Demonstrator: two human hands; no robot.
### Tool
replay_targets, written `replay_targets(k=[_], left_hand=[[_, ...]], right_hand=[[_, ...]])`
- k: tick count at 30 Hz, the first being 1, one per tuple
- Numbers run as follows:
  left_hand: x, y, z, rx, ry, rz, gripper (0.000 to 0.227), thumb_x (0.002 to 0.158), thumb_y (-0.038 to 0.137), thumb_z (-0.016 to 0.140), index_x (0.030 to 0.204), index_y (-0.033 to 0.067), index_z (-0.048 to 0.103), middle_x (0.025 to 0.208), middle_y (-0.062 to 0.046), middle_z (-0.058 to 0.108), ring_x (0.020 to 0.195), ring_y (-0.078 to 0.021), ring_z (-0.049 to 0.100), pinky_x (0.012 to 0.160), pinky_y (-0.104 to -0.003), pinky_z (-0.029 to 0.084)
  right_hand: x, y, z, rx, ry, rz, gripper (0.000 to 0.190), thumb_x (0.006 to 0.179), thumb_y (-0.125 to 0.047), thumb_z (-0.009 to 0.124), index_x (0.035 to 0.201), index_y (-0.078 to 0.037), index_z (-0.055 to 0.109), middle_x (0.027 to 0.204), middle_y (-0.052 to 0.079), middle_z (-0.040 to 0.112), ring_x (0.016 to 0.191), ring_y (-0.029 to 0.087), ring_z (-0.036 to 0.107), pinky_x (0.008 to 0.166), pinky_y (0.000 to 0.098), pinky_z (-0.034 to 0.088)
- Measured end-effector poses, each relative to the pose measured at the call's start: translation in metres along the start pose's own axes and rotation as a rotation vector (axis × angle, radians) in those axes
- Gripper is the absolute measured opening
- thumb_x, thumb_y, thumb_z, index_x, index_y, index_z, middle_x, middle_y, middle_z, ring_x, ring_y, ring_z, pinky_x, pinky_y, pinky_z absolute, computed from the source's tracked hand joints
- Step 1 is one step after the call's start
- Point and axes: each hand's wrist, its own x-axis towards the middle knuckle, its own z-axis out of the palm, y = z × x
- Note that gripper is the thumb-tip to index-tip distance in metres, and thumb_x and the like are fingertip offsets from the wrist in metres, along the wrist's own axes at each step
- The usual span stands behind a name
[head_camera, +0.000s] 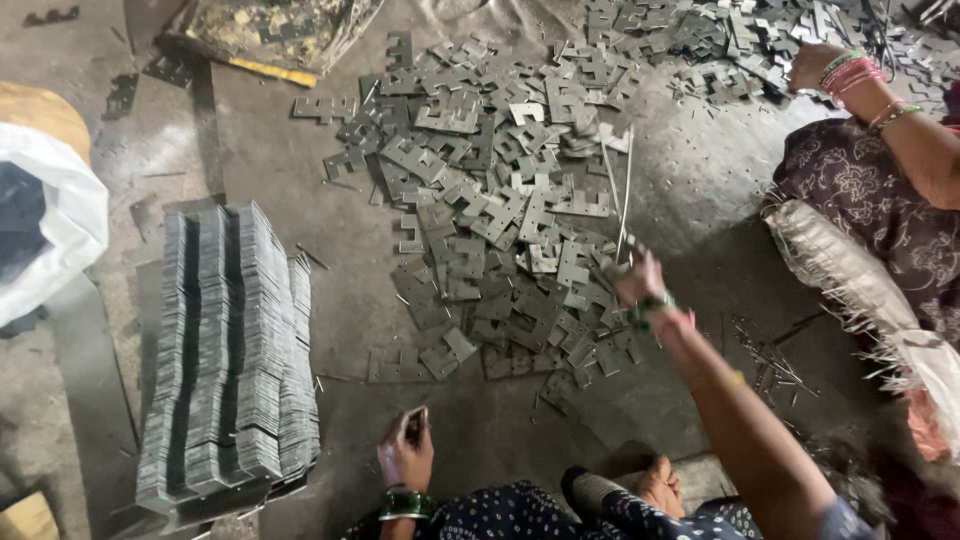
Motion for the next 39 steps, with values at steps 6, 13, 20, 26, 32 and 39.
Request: replay_targets(k=[6,13,20,26,32,39], left_hand=[[0.005,0.019,0.007,-0.167,-0.027,0.115,0.013,0.092,0.022,0.071,0.096,0.0098,0.074,0.080,-0.008,0.075,0.064,-0.0201,0.073,0.060,-0.034,0.056],[-0.007,0.039,-0.017,-0.224,-0.053,0.025,0.014,0.092,0.024,0.072,0.096,0.0103,0.074,0.075,-0.006,0.075,0.060,-0.0177,0.073,0.056,-0.033,0.055],[-0.014,0.037,-0.027,-0.188,0.016,-0.048,0.016,0.091,0.026,0.074,0.094,0.0097,0.074,0.071,-0.007,0.074,0.058,-0.0185,0.072,0.056,-0.034,0.054],[-0.014,0.030,-0.026,-0.189,0.049,0.067,0.016,0.091,0.025,0.072,0.092,0.0090,0.073,0.075,-0.007,0.074,0.061,-0.0189,0.073,0.058,-0.033,0.055],[-0.005,0.025,-0.015,-0.170,-0.024,0.018,0.015,0.091,0.026,0.073,0.092,0.0111,0.073,0.073,-0.005,0.075,0.060,-0.0167,0.073,0.057,-0.033,0.055],[-0.009,0.030,-0.007,-0.199,-0.103,0.036,0.014,0.092,0.027,0.071,0.094,0.0132,0.073,0.073,-0.003,0.076,0.062,-0.0166,0.075,0.059,-0.032,0.055]], right_hand=[[-0.190,0.039,-0.008,-0.040,-0.156,-0.025,0.077,0.089,-0.030,0.072,0.156,-0.016,0.037,0.063,0.009,0.066,0.049,0.016,0.058,0.042,0.0327,0.050],[-0.233,0.032,-0.041,-0.103,0.059,-0.173,0.074,0.086,-0.030,0.073,0.154,-0.017,0.048,0.066,0.014,0.069,0.056,0.020,0.060,0.054,0.0395,0.051],[-0.134,0.015,-0.006,-0.013,0.038,-0.333,0.070,0.086,-0.031,0.071,0.151,-0.014,0.049,0.086,0.011,0.073,0.065,0.020,0.066,0.059,0.0411,0.056],[-0.095,0.013,0.042,0.838,-0.228,0.194,0.055,0.104,-0.033,0.051,0.155,-0.014,0.048,0.121,0.012,0.068,0.093,0.020,0.069,0.074,0.0358,0.060],[-0.260,0.104,0.051,-0.083,-0.211,-0.241,0.071,0.086,-0.017,0.067,0.152,-0.015,0.041,0.085,0.015,0.075,0.067,0.023,0.074,0.060,0.0366,0.061],[-0.258,0.107,0.002,0.080,-0.104,-0.289,0.053,0.089,-0.024,0.071,0.138,-0.013,0.055,0.078,0.008,0.077,0.056,0.012,0.067,0.046,0.0312,0.055]])
